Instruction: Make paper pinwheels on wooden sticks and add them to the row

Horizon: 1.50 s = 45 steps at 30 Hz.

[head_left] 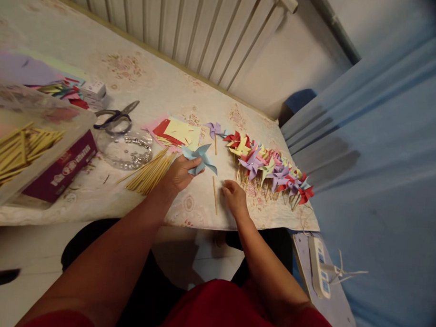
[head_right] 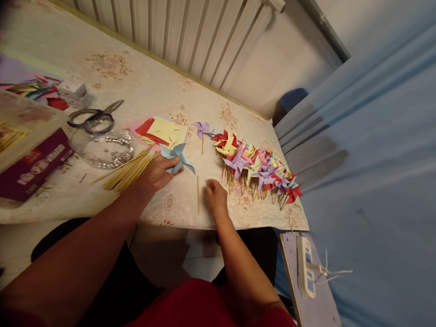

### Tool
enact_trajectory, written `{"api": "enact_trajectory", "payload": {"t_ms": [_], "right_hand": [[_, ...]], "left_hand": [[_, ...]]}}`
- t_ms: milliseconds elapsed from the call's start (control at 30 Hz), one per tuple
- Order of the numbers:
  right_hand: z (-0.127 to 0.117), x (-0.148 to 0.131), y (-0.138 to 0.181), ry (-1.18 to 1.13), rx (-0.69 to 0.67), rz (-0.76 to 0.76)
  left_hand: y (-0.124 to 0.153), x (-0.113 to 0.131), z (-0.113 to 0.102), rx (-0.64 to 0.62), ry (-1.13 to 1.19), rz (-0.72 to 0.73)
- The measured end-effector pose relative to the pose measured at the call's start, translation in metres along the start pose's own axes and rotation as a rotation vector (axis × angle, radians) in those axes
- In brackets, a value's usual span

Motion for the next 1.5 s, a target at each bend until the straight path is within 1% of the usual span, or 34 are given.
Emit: {"api": "enact_trajectory", "payload": {"t_ms": [67,133,200,300,400,533,633,700,767,833,867,933,1000,1133,1267,1367,1500], "right_hand": [[0.0,-0.017,0.009,0.183,-0.083,-0.267],[0.004,-0.032,0.019,0.337,-0.198,-0.519],[0.011,-0.037,0.027,0.484,-0.317,-0.686],[0.017,-0.032,0.03,0.642,-0.422,-0.797],[0.019,-0.028,0.026,0.72,-0.444,-0.809],[0.022,-0.028,0.025,0.776,-0.456,-0.757],[0.016,-0.028,0.023,0.686,-0.374,-0.642],[0.008,-0.026,0.019,0.525,-0.278,-0.502],[0.0,-0.019,0.015,0.29,-0.2,-0.296],[-0.002,-0.011,0.014,-0.002,-0.168,-0.076],[-0.002,-0.01,0.015,-0.15,-0.159,0.011],[0.001,-0.013,0.018,-0.396,-0.142,0.106],[0.002,-0.019,0.021,-0.532,-0.119,0.127],[0.004,-0.026,0.024,-0.651,-0.091,0.157],[0.0,-0.024,0.023,-0.645,-0.016,0.22],[-0.003,-0.025,0.023,-0.624,0.031,0.225],[-0.006,-0.024,0.024,-0.622,0.06,0.228]], "left_hand": [[0.001,0.0,0.0,0.003,0.002,-0.002],[0.001,0.0,0.001,0.002,0.004,-0.009],[0.002,0.001,0.001,0.002,0.002,-0.008],[0.002,0.002,0.002,0.012,-0.007,-0.003],[0.003,0.002,0.003,0.018,-0.009,-0.005],[0.003,0.003,0.003,0.015,-0.006,0.001],[0.003,0.003,0.002,0.012,-0.005,0.003],[0.002,0.003,0.001,0.013,-0.004,0.002],[0.001,0.002,0.0,0.016,-0.003,-0.001],[0.001,0.001,-0.001,0.016,-0.002,-0.005],[0.0,0.001,-0.001,0.015,-0.002,-0.008],[0.0,0.0,-0.001,0.015,-0.003,-0.015],[0.0,-0.001,-0.001,0.021,-0.007,-0.021],[0.001,0.0,0.0,0.026,-0.009,-0.017],[0.001,0.0,0.001,0.017,-0.008,-0.012],[0.001,0.0,0.0,0.017,-0.007,-0.01],[0.0,0.0,0.0,0.016,-0.013,-0.012]]}}
Point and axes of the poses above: each hand's wrist, its own y-axis away from the middle knuckle, its own z-axis out of the palm, x = y × z, the point moved 6 cm from there along -y, towards the middle knuckle, and after that the axes turned 3 degrees about -z, right-handed, at the moved point
